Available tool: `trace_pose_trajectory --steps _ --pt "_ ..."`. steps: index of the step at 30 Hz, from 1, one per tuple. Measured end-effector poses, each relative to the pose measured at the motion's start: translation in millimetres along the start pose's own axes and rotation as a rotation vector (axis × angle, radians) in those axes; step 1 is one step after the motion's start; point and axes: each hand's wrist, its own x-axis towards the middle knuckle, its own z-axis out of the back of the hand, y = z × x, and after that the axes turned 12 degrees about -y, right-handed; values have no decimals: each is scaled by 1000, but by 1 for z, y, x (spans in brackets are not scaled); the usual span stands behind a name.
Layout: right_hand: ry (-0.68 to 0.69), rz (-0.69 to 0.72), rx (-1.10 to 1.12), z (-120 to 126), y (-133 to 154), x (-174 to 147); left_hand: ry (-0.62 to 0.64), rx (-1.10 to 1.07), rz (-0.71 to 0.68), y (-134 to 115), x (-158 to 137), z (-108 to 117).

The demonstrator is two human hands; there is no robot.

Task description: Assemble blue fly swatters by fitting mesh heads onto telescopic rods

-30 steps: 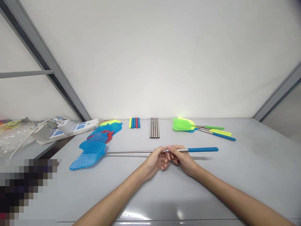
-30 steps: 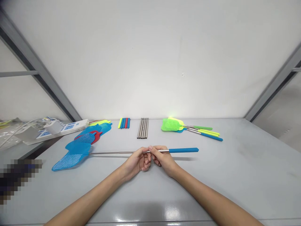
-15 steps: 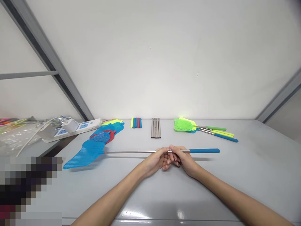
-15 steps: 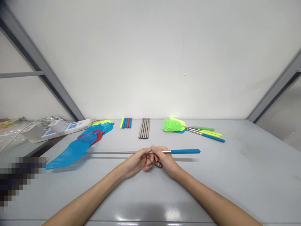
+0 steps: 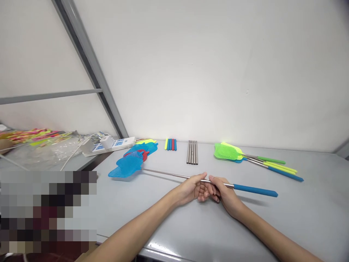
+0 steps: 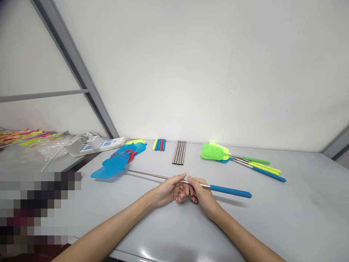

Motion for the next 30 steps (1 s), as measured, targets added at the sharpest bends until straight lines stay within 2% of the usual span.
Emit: trace_pose_trajectory --steps 8,13,22,30 --pt "-51 2 -73 1 -1 2 26 -15 85 -6 5 9" --pt "-98 -31 -19 4 0 3 41 -24 80 -10 6 9" --pt "-81 -84 63 3 3 4 43 -4 79 -15 6 14" --pt "-70 -81 42 6 5 5 -19 -17 95 -17 5 14"
